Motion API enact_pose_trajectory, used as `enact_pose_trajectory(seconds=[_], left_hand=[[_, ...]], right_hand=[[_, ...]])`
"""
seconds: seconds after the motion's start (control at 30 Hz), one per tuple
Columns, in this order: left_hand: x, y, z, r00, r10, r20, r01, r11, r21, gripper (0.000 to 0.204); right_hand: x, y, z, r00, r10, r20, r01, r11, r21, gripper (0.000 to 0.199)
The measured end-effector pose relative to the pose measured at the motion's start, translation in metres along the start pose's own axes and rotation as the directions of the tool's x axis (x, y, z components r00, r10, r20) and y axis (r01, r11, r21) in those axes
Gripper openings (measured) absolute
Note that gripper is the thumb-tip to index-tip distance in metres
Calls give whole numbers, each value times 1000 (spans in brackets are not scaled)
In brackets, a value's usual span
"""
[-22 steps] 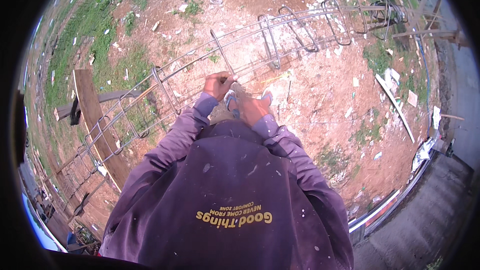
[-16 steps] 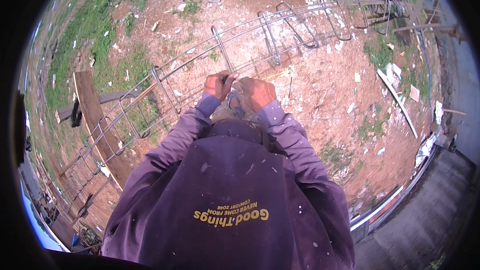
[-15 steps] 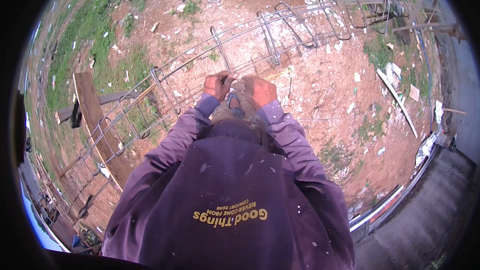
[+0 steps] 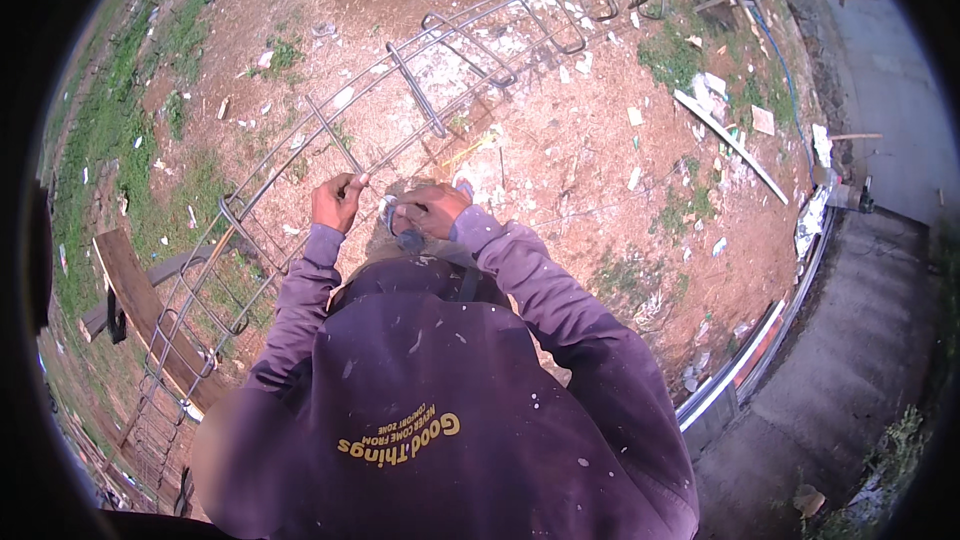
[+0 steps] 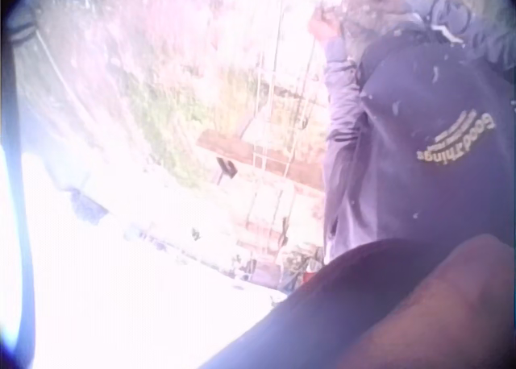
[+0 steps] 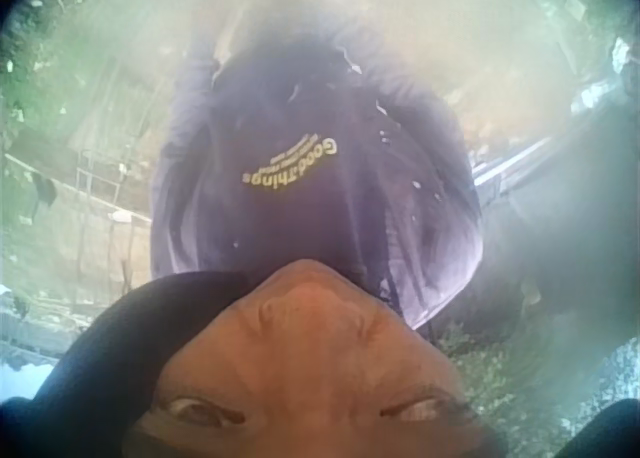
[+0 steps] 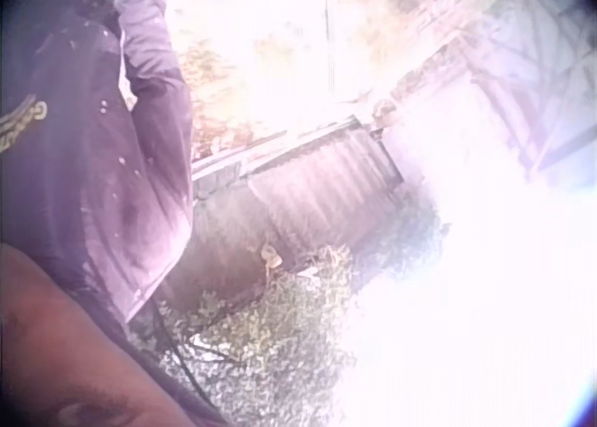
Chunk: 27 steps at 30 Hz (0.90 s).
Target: The person uses pliers to twist wire ties around the intersections of a metal rebar cage, securing the grid structure. A coworker assists by holding the cage steady. The person repeatedly positions the wire and twists it to fasten the rebar bars together.
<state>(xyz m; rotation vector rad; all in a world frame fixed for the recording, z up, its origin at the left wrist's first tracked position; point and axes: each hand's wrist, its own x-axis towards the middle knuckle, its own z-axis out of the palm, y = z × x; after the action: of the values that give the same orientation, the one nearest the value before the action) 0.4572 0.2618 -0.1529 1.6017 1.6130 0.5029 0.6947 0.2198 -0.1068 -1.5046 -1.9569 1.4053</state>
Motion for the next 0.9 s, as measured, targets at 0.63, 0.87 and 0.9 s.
enact_pose_trajectory(seconds=[0.63,0.87,0.9], left_hand=[[-6,18,4,962,-260,-87,244,957,-160,36],[-7,26,2,956,-286,-64,267,939,-216,33],[-8,28,0,963,-257,-84,234,948,-215,34]], right_hand=[[104,250,-599,803,-54,-594,-501,479,-721,55],[84,223,-623,768,-23,-640,-555,477,-682,39],[71,210,-632,763,-59,-643,-529,514,-675,40]])
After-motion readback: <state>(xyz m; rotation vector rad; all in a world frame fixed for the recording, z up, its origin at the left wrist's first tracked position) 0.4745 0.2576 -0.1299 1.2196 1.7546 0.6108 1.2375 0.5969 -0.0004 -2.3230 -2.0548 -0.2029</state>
